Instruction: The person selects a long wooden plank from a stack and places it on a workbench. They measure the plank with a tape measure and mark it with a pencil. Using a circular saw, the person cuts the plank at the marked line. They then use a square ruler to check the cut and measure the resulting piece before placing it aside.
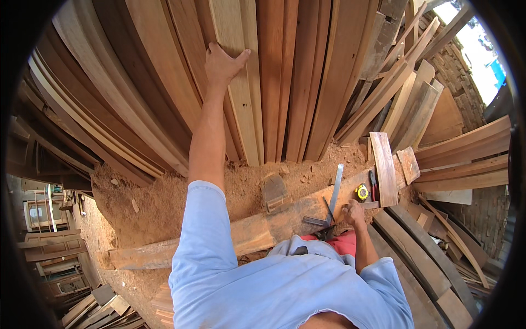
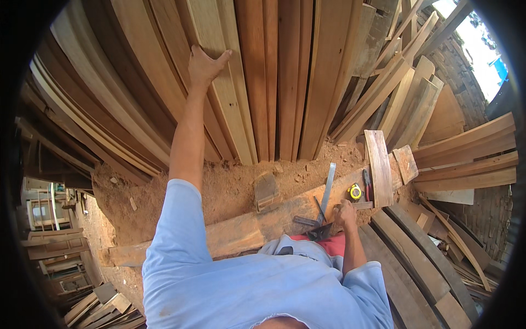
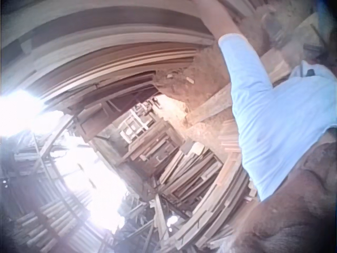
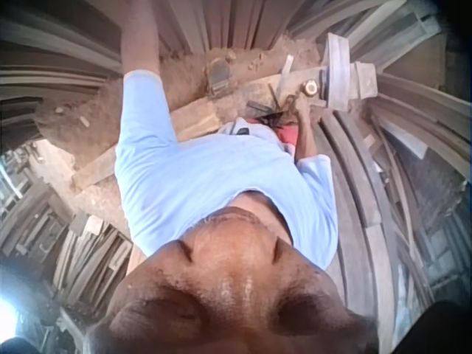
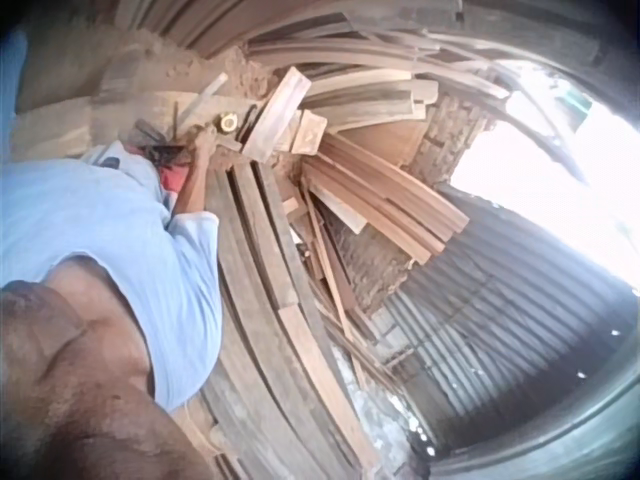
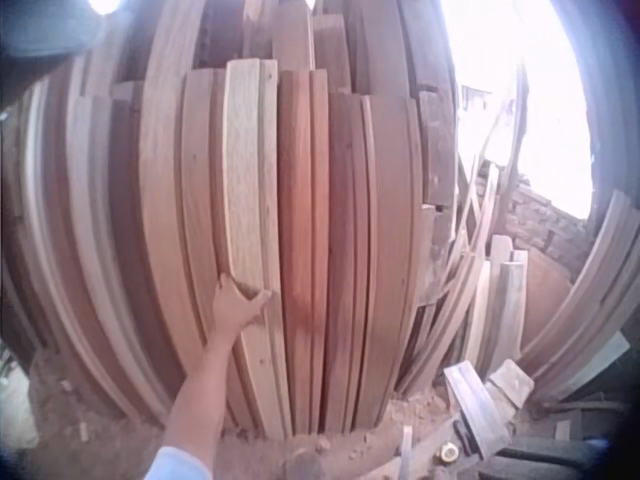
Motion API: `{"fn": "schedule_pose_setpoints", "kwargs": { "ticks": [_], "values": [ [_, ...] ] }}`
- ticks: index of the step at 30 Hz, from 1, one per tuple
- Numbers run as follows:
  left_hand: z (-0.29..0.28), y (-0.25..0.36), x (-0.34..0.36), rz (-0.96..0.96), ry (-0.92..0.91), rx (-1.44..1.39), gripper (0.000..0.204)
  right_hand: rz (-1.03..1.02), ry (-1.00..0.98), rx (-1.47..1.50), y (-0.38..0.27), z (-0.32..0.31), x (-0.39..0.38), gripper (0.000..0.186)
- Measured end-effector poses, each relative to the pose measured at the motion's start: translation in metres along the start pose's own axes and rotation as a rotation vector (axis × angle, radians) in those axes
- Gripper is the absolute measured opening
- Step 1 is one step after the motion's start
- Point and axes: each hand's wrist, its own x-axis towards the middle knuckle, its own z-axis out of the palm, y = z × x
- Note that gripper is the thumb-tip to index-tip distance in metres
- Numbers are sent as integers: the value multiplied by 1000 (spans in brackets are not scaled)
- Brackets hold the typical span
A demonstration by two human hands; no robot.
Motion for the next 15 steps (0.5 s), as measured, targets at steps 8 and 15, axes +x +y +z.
{"fn": "schedule_pose_setpoints", "kwargs": {
  "ticks": [8, 15],
  "values": [
    [-29, -1, -24, -15, 55, -24, 94, 151, -33, 143, -7, -25, 6, 49],
    [-92, -24, -70, -98, 71, -302, 85, 139, 14, 188, 7, -11, 16, 47]
  ]
}}
